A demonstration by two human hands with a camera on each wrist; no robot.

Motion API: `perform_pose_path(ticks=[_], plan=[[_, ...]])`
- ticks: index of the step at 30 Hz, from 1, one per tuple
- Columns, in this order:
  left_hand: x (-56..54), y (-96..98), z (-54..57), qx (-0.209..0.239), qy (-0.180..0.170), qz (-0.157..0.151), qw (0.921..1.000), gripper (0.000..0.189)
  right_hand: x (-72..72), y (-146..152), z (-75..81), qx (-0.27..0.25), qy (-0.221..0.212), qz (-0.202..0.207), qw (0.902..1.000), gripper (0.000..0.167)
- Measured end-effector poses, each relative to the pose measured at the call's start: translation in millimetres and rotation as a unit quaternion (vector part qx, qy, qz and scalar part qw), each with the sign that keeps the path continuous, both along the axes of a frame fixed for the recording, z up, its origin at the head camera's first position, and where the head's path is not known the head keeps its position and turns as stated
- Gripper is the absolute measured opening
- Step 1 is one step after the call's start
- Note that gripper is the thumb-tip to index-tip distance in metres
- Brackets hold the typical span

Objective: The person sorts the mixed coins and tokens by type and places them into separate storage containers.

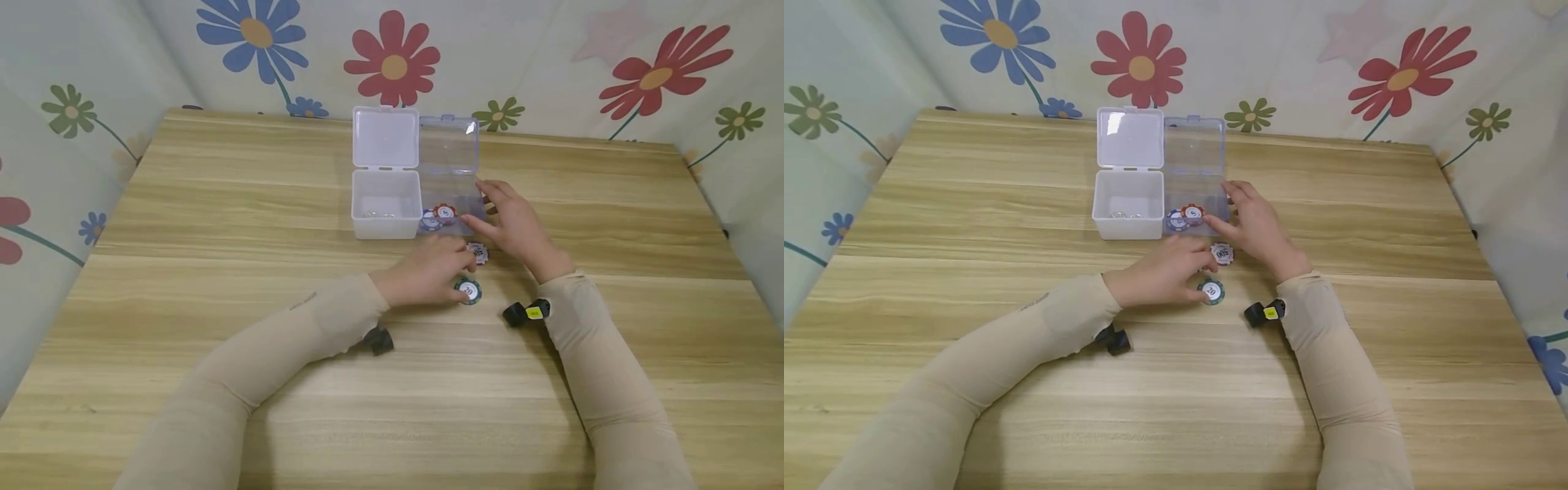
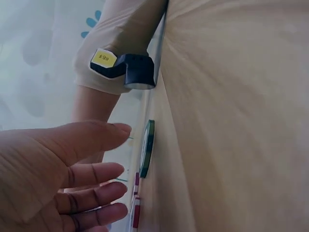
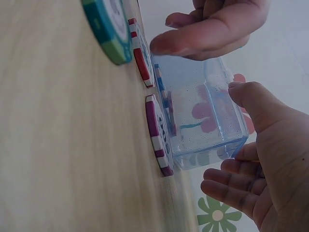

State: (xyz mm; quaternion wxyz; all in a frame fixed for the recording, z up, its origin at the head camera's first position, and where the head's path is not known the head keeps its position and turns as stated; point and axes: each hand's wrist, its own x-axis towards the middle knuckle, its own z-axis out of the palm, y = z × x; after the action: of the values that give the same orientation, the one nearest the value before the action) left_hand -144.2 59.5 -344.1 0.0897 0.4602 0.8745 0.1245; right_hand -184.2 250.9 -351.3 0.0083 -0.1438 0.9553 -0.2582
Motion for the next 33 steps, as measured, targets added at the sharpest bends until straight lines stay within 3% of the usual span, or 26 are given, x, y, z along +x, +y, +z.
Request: perform_pose_path(ticks=[14,33], plan=[[-2.6,4.2,-4.7,-0.030,0.009,-0.011,0.9995,0.037,-1.9,-1.2,0.2,0.002,0.001,0.001,1.0000,0.073],[-5.6,5.2,-5.9,-0.037,0.021,-0.026,0.9987,0.037,-2.2,-2.5,2.3,0.000,-0.004,-0.005,1.0000,0.073]])
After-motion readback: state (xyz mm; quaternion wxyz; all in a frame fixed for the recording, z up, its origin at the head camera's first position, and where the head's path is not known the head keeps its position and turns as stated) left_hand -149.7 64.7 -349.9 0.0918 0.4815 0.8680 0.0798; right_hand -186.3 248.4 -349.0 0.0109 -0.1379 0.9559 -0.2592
